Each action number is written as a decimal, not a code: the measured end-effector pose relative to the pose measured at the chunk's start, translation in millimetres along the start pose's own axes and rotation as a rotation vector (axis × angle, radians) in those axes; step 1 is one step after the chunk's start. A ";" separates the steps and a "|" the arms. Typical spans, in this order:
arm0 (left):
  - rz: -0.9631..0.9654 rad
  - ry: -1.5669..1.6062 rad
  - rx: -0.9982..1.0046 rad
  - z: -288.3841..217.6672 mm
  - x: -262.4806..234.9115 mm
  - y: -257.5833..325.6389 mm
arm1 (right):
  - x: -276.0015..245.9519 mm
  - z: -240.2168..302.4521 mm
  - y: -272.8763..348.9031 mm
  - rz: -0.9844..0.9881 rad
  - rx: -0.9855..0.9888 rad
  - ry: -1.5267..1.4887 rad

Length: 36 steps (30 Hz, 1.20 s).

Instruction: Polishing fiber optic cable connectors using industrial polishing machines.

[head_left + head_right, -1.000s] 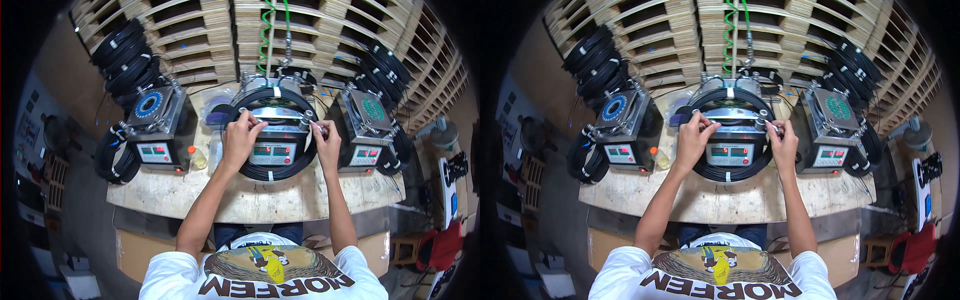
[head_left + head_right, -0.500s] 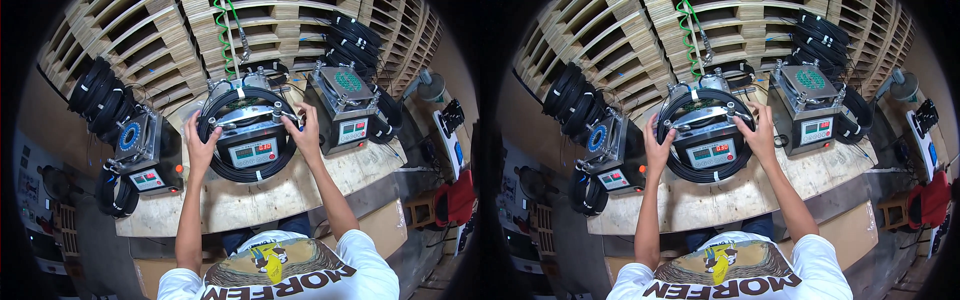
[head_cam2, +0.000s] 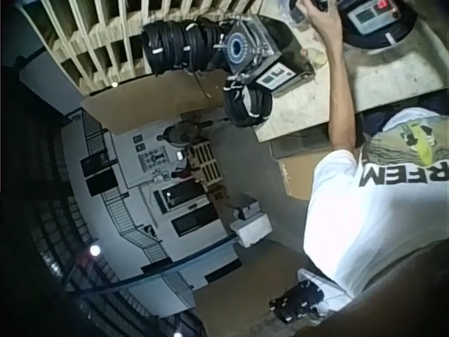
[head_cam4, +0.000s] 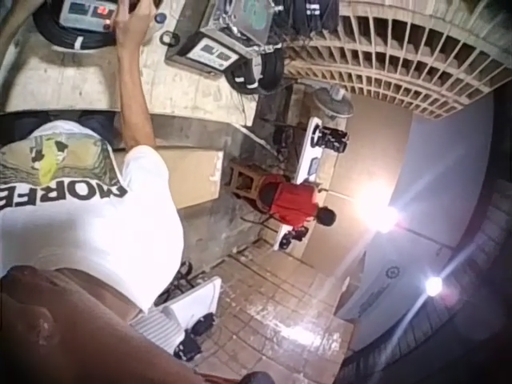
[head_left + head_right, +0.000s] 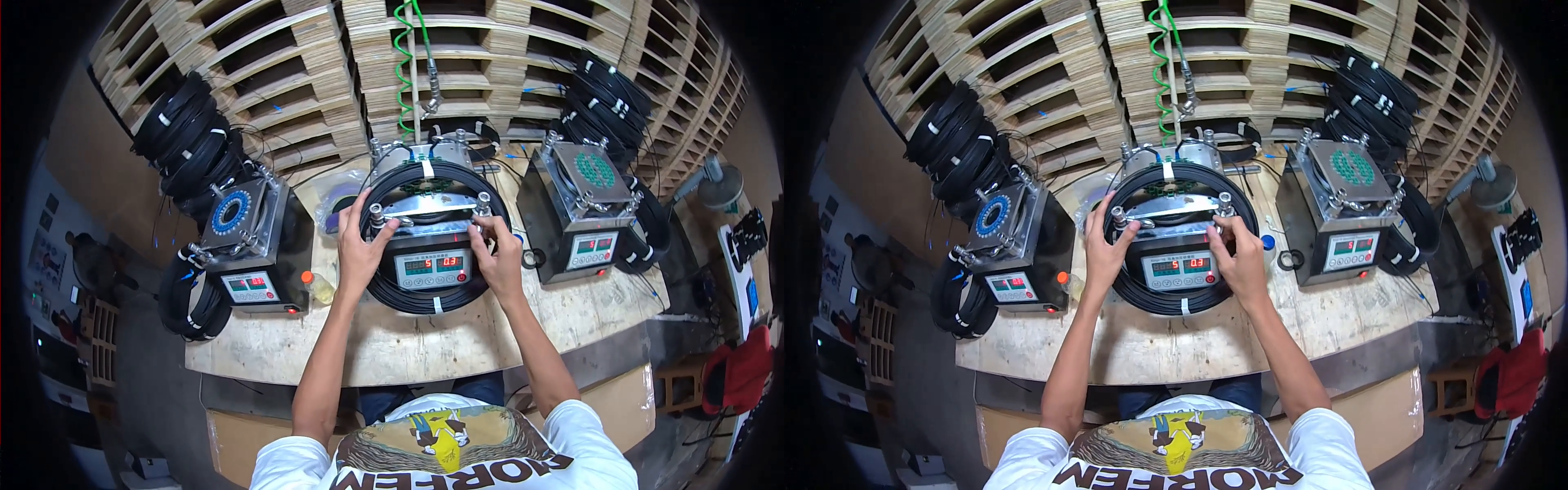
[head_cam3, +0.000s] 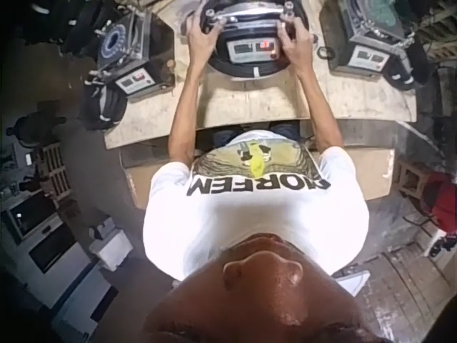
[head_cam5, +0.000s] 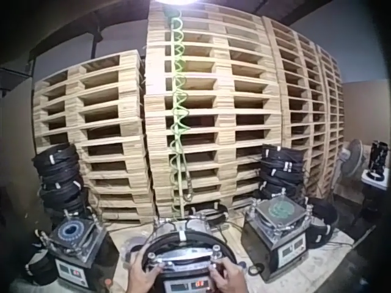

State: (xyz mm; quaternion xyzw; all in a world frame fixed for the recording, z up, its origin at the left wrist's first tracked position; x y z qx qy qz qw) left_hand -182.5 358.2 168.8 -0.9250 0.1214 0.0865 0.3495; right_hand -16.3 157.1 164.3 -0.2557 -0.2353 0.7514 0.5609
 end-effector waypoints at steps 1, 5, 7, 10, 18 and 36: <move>-0.011 -0.002 -0.004 0.3 -0.9 -0.4 | 0.2 -0.5 -3.3 0.009 0.027 -0.065; -0.002 0.004 -0.027 -0.3 -1.0 -0.9 | 8.3 9.9 -12.4 0.106 -0.065 0.052; -0.004 -0.005 -0.013 -1.8 -1.7 -1.4 | 19.1 16.3 -17.1 0.100 -0.130 0.160; 0.004 0.012 -0.023 -1.2 0.0 -0.8 | 31.4 29.1 -22.1 0.076 -0.218 0.311; 0.017 -0.027 -0.017 -4.9 0.1 -2.4 | 35.8 36.8 -38.2 0.164 -0.229 0.504; 0.129 0.040 0.039 -0.4 -5.6 -13.9 | 172.9 -6.8 -177.1 1.197 -0.501 0.742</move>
Point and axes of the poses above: each hand's wrist, its own y-axis away from the middle knuckle, its own x-axis out of the palm, z = x × y, the point moved 5 cm from there along -y, towards the middle knuckle, and after that the axes turned 15 degrees about -z, right-handed, at the moved point
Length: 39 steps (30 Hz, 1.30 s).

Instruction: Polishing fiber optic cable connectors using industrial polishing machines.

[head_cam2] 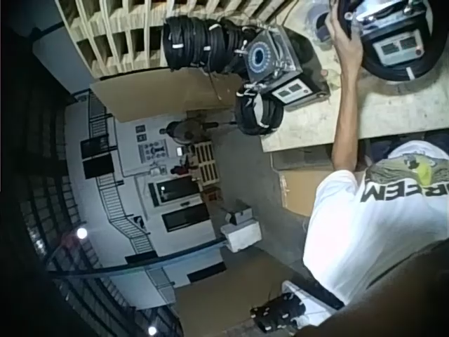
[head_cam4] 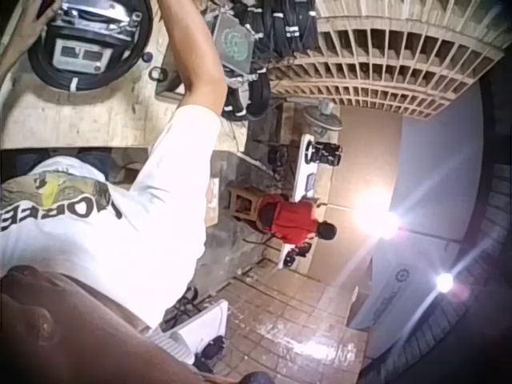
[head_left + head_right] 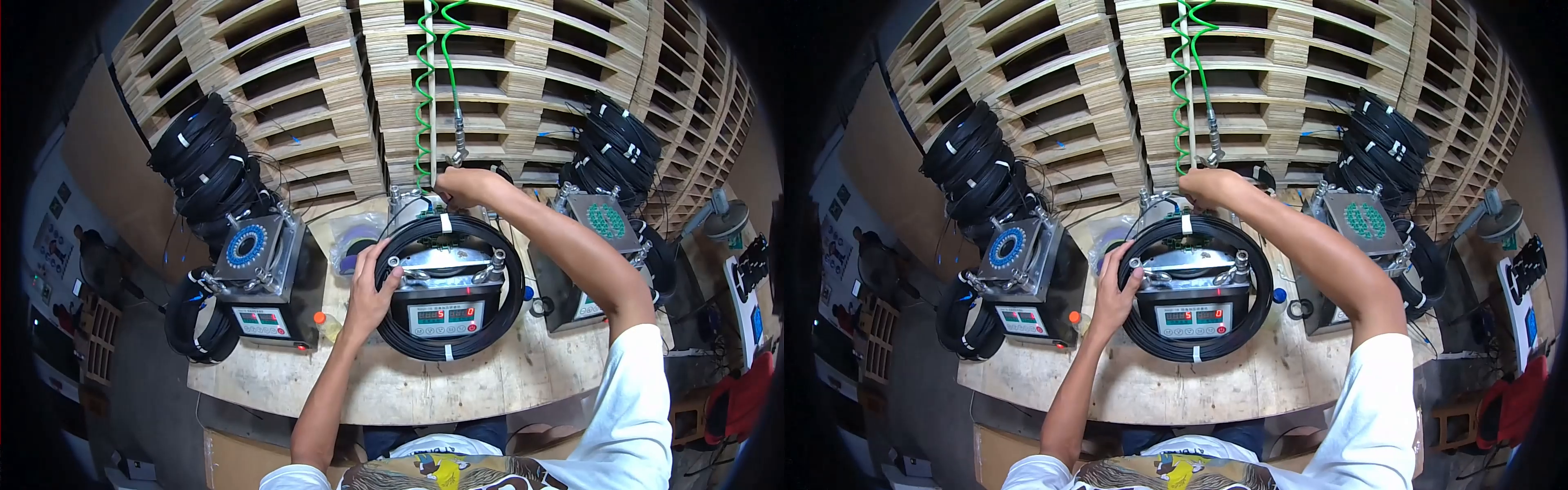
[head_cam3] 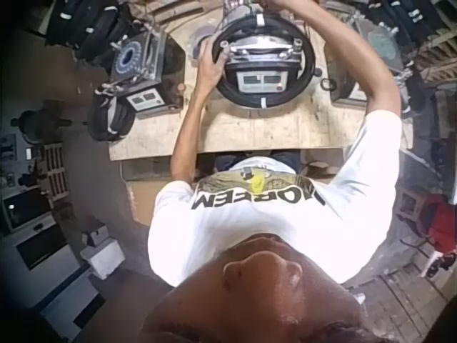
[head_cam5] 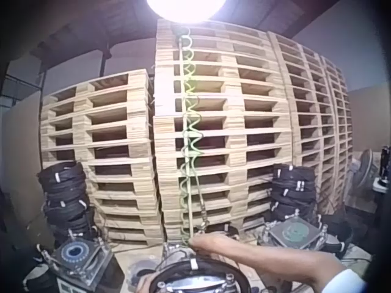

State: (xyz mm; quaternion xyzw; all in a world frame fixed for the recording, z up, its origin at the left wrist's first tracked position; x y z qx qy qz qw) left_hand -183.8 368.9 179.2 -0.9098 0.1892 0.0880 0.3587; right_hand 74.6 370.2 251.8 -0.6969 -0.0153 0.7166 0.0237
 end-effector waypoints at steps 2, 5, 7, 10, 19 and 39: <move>0.013 0.007 -0.012 0.3 -2.0 -2.6 | 2.6 1.3 -9.0 0.041 -0.035 0.017; 0.026 0.019 -0.031 1.0 -5.8 -10.5 | -0.3 7.9 -11.9 0.070 -0.083 0.060; -0.029 -0.004 0.042 -10.2 -6.0 -23.3 | 0.4 -4.0 -13.1 0.118 -0.006 -0.138; 0.036 0.023 0.048 -20.5 2.6 -64.8 | -2.9 -8.4 -2.2 0.122 0.036 -0.142; 0.793 -0.545 0.434 -23.2 100.9 -152.4 | -12.9 -12.8 21.4 -0.091 -0.010 -0.248; 0.664 -0.291 0.395 -29.2 84.9 -168.3 | 2.8 -31.4 46.2 -0.349 0.055 -0.453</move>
Point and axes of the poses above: each hand's wrist, its own y-axis away from the middle knuckle, its own x-axis out of the palm, z = x × y, the point moved 5 cm from there along -y, towards the middle knuckle, and after that the axes turned 15 degrees about -z, right-handed, at the moved point
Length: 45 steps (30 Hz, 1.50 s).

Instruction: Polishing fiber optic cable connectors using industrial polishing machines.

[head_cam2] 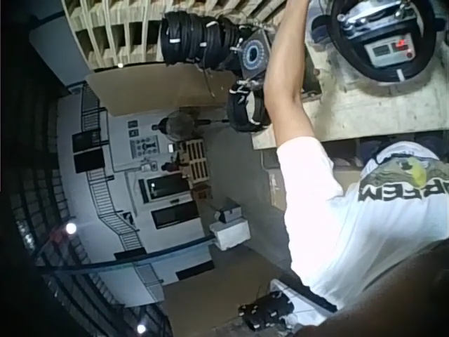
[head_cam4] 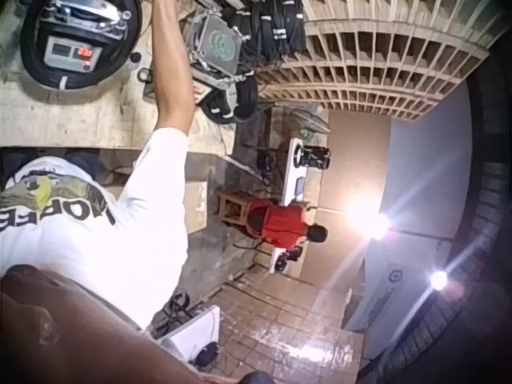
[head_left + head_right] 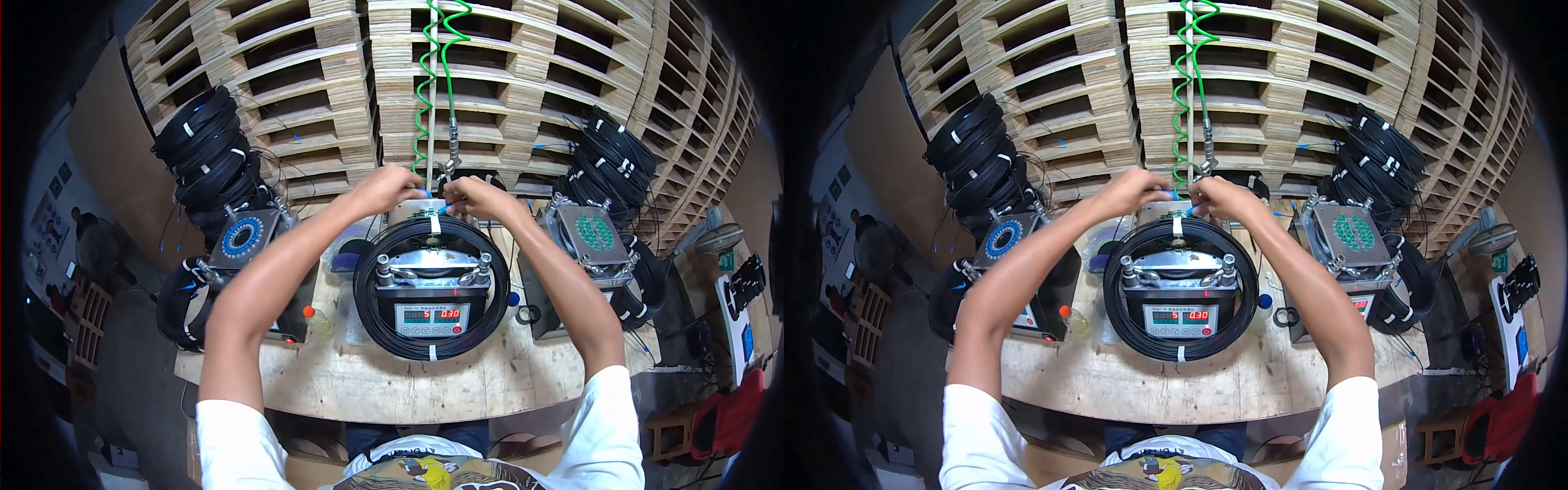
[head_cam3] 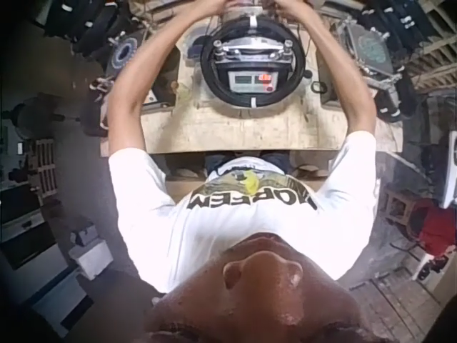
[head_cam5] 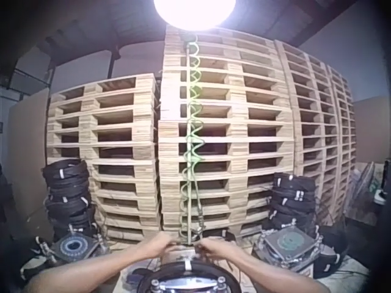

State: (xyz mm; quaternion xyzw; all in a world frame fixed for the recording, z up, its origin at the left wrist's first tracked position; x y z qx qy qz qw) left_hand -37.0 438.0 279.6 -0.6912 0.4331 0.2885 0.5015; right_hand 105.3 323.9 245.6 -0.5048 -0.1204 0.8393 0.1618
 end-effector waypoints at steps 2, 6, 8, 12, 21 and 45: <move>-0.266 0.077 -0.154 14.7 -13.8 23.1 | -5.8 2.0 11.0 -0.128 -0.010 -0.038; -0.367 0.211 -0.477 19.3 -16.1 44.4 | -43.9 4.4 35.4 -0.418 0.155 -0.153; -0.453 0.316 -0.416 18.2 -24.7 46.3 | -49.8 21.5 36.6 -0.459 0.145 -0.223; -0.540 0.422 -0.222 -10.3 -17.4 41.3 | -48.3 63.5 30.4 -0.418 0.001 -0.097; -0.432 0.295 -0.079 -34.8 10.5 43.6 | -3.6 85.8 40.4 -0.514 -0.209 -0.008; -0.322 0.235 -0.100 -41.4 8.0 85.7 | -3.2 55.6 65.9 -0.469 -0.005 0.109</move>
Point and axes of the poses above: each hand's wrist, its own y-axis away from the middle knuckle, its own x-axis out of the palm, z = x × y, the point moved 5 cm from there along -y, towards the middle knuckle, and after that the axes turned 15 degrees about -z, right-handed, at the moved point
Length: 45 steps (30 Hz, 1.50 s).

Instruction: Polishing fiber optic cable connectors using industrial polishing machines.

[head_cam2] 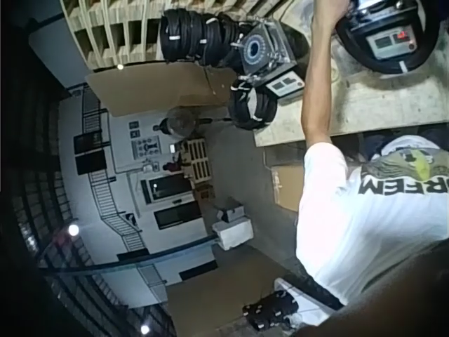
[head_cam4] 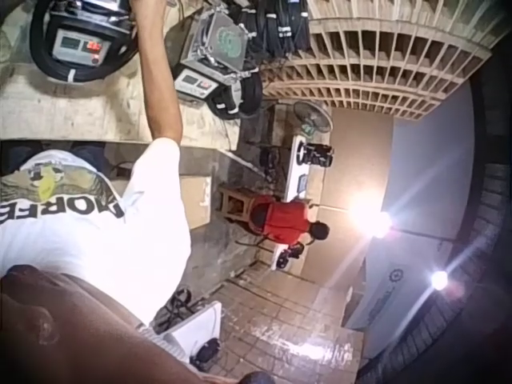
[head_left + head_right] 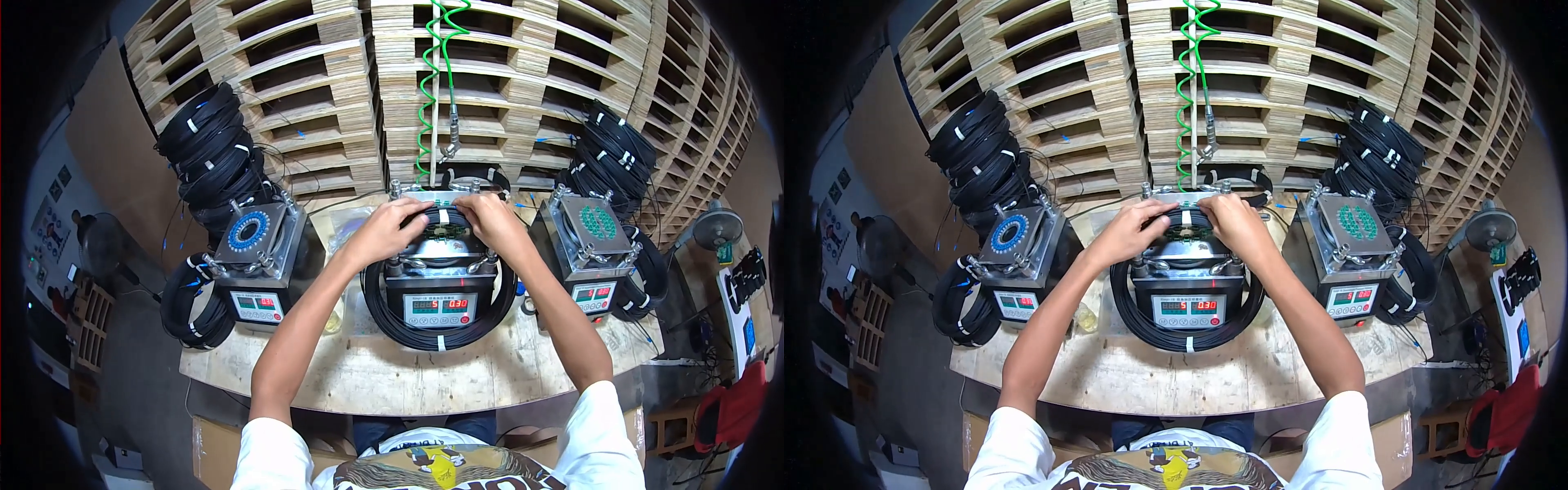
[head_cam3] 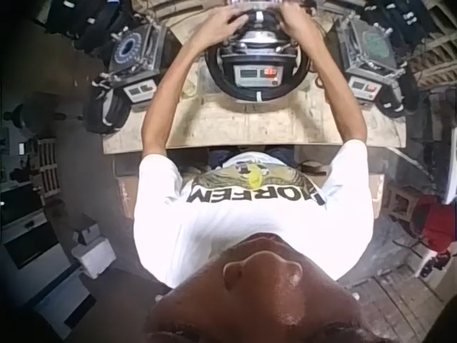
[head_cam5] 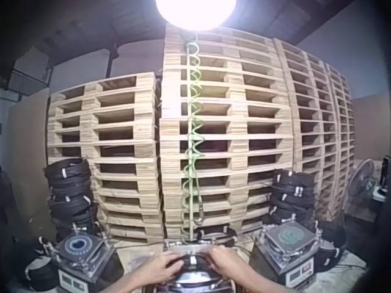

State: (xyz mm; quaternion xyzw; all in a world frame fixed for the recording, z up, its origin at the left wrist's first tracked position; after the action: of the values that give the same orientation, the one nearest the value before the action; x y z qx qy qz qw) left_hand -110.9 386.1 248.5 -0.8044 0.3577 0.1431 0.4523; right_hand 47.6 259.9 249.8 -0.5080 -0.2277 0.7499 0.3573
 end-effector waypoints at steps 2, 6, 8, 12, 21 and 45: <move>0.036 -0.080 0.085 -12.1 -3.6 4.9 | 2.7 0.7 -0.1 0.189 0.087 0.095; 0.092 -0.342 0.115 -18.4 1.6 10.9 | -7.7 29.9 7.7 0.325 0.026 0.215; 0.061 -0.480 0.134 -18.7 4.7 11.0 | -12.7 36.3 16.3 0.157 -0.098 0.194; 0.094 -0.431 0.059 -18.5 5.0 5.6 | -7.3 20.3 17.3 0.056 -0.102 0.122; -0.087 -0.359 0.311 -57.1 -44.2 -35.5 | -50.6 53.5 -38.9 0.030 -0.168 -0.017; 0.160 -0.074 -0.393 5.3 76.8 288.5 | 84.9 60.9 303.5 0.305 0.401 -0.068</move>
State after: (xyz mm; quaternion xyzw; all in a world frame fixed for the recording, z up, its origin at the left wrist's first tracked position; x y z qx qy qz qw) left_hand -259.8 259.6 22.7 -0.8404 0.3685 0.2752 0.2866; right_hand -120.5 131.9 8.2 -0.4300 -0.0068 0.8419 0.3260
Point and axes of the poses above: each hand's wrist, its own y-axis away from the middle knuckle, its own x-axis out of the palm, z = x × y, the point moved 5 cm from there along -y, towards the middle knuckle, and after that the axes turned 15 degrees about -z, right-handed, at the moved point
